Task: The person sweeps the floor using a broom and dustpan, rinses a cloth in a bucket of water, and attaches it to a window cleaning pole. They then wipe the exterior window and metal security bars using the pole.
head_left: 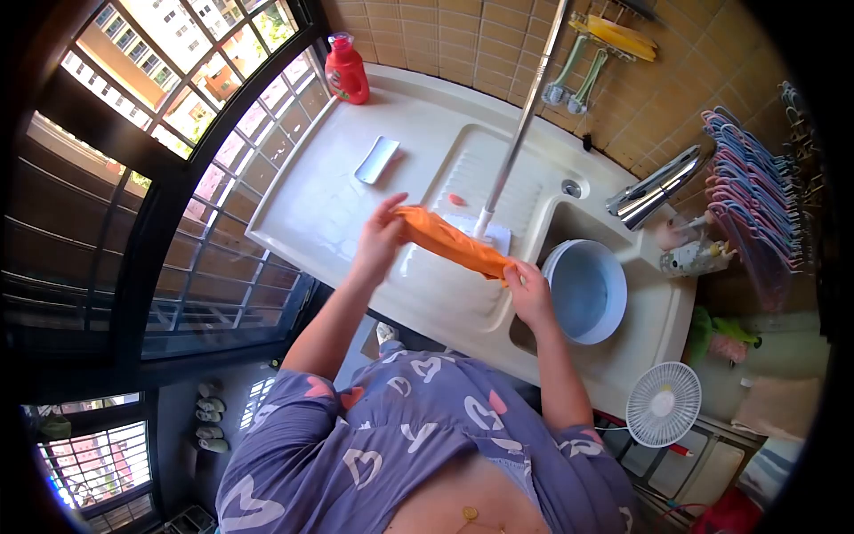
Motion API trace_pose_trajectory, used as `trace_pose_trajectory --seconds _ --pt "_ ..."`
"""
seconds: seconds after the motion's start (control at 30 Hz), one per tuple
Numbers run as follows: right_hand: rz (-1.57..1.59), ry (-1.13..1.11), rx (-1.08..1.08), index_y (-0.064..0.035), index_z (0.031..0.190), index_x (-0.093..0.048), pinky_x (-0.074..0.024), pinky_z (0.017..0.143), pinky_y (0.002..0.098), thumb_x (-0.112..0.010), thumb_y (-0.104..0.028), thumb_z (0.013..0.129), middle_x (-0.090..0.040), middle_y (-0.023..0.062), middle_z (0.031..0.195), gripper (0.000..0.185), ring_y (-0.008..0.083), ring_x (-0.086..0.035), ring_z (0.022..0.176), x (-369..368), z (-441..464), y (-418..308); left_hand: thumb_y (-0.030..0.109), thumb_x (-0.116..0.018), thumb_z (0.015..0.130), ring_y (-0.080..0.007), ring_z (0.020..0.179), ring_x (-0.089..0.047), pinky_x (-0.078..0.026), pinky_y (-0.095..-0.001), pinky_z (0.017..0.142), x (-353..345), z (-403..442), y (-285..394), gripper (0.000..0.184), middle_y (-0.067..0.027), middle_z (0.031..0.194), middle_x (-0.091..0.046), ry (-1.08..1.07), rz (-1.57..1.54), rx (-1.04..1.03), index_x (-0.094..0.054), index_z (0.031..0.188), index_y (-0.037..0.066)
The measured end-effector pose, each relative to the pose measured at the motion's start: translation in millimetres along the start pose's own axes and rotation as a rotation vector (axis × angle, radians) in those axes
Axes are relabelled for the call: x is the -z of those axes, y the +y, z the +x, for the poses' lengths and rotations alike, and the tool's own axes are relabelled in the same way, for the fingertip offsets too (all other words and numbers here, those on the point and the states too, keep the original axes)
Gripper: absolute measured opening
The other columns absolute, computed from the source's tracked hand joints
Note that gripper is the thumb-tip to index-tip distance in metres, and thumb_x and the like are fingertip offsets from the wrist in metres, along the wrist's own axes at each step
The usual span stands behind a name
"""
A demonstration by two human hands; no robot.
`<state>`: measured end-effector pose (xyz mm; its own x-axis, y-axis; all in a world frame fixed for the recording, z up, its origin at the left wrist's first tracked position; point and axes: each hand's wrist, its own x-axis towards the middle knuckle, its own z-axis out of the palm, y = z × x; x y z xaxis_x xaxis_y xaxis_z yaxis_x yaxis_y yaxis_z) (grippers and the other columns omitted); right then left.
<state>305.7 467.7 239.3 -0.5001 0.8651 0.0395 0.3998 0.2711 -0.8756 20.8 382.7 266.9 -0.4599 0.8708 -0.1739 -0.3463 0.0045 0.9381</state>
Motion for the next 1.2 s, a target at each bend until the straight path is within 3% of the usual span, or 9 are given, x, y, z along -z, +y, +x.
trace_pose_trajectory --seconds 0.07,0.37,0.5,0.57,0.7,0.77,0.83,1.03,1.2 --pt "0.429 -0.087 -0.096 0.0031 0.118 -0.061 -0.0459 0.082 0.0244 -0.049 -0.022 0.102 -0.065 0.0055 0.101 0.032 0.0105 -0.060 0.089 -29.9 18.1 2.0 -0.003 -0.043 0.092 -0.0228 0.103 -0.064 -0.054 -0.0363 0.089 40.6 -0.3 24.5 0.039 -0.0141 0.116 -0.062 0.029 -0.070 -0.042 -0.049 0.130 0.002" --pt "0.651 -0.136 0.073 0.0013 0.110 -0.059 -0.0448 0.085 0.0231 -0.050 -0.016 0.102 -0.059 0.0012 0.094 0.022 0.0083 -0.056 0.091 -85.1 59.3 -121.0 -0.008 -0.045 0.082 -0.0206 0.099 -0.063 -0.053 -0.0325 0.091 169.5 -20.8 36.6 0.041 -0.0075 0.104 -0.063 0.004 0.236 0.001 -0.056 0.120 0.004" --pt "0.498 -0.302 0.247 -0.0005 0.108 -0.060 -0.0458 0.080 0.0249 -0.054 -0.014 0.099 -0.058 0.0019 0.093 0.017 0.0092 -0.055 0.088 -105.6 58.2 -172.4 0.000 -0.069 0.072 -0.0314 0.126 -0.046 -0.040 -0.0394 0.106 163.0 -38.7 48.0 0.061 -0.0208 0.140 -0.040 -0.182 0.948 -0.167 -0.056 0.130 0.014" --pt "0.456 -0.369 0.291 -0.0008 0.106 -0.061 -0.0461 0.078 0.0257 -0.055 -0.013 0.098 -0.059 0.0027 0.092 0.016 0.0098 -0.056 0.086 -113.4 56.7 -189.8 0.004 -0.073 0.072 -0.0324 0.125 -0.048 -0.040 -0.0406 0.106 140.7 -39.9 45.0 0.053 -0.0214 0.133 -0.048 -0.241 0.972 -0.436 -0.059 0.122 0.012" --pt "0.328 -0.322 0.417 -0.0027 0.099 -0.064 -0.0437 0.077 0.0237 -0.058 -0.016 0.097 -0.059 -0.0004 0.086 0.015 0.0080 -0.053 0.083 -103.7 60.3 -216.0 0.006 -0.074 0.077 -0.0249 0.119 -0.055 -0.043 -0.0380 0.101 135.4 -16.6 48.4 0.032 -0.0173 0.117 -0.060 -0.536 0.766 -0.353 -0.058 0.104 0.005" --pt "0.243 -0.151 0.273 -0.0011 0.100 -0.065 -0.0452 0.071 0.0241 -0.062 -0.014 0.094 -0.061 0.0012 0.085 0.014 0.0097 -0.054 0.078 -91.4 70.1 -207.1 0.006 -0.071 0.084 -0.0131 0.097 -0.061 -0.049 -0.0304 0.087 147.7 4.1 38.5 0.021 -0.0056 0.095 -0.064 -0.509 0.229 -0.026 -0.051 0.085 0.005" --pt "0.211 -0.026 0.251 -0.0006 0.102 -0.065 -0.0451 0.070 0.0227 -0.063 -0.017 0.095 -0.061 -0.0008 0.083 0.018 0.0074 -0.053 0.076 -88.6 91.0 -182.6 0.004 -0.071 0.086 -0.0028 0.074 -0.052 -0.045 -0.0209 0.066 150.1 23.0 54.1 0.023 0.0054 0.079 -0.054 -0.454 0.239 -0.069 -0.048 0.084 0.009" --pt "0.248 0.229 0.201 0.0005 0.104 -0.065 -0.0452 0.070 0.0218 -0.063 -0.017 0.095 -0.063 0.0002 0.086 0.020 0.0065 -0.052 0.075 -91.3 89.7 -168.0 0.004 -0.078 0.076 -0.0087 0.072 -0.052 -0.047 -0.0245 0.065 146.1 55.4 132.4 0.032 -0.0007 0.078 -0.051 -0.323 0.772 -0.431 -0.057 0.099 0.007" --pt "0.071 0.112 0.334 -0.0038 0.100 -0.065 -0.0445 0.062 0.0257 -0.065 -0.013 0.091 -0.058 0.0023 0.079 0.013 0.0115 -0.054 0.071 -126.3 51.0 -159.6 0.002 -0.077 0.073 -0.0228 0.074 -0.061 -0.051 -0.0313 0.066 173.6 29.3 157.5 0.016 -0.0067 0.079 -0.057 -0.388 1.001 -0.673 -0.067 0.085 0.007"
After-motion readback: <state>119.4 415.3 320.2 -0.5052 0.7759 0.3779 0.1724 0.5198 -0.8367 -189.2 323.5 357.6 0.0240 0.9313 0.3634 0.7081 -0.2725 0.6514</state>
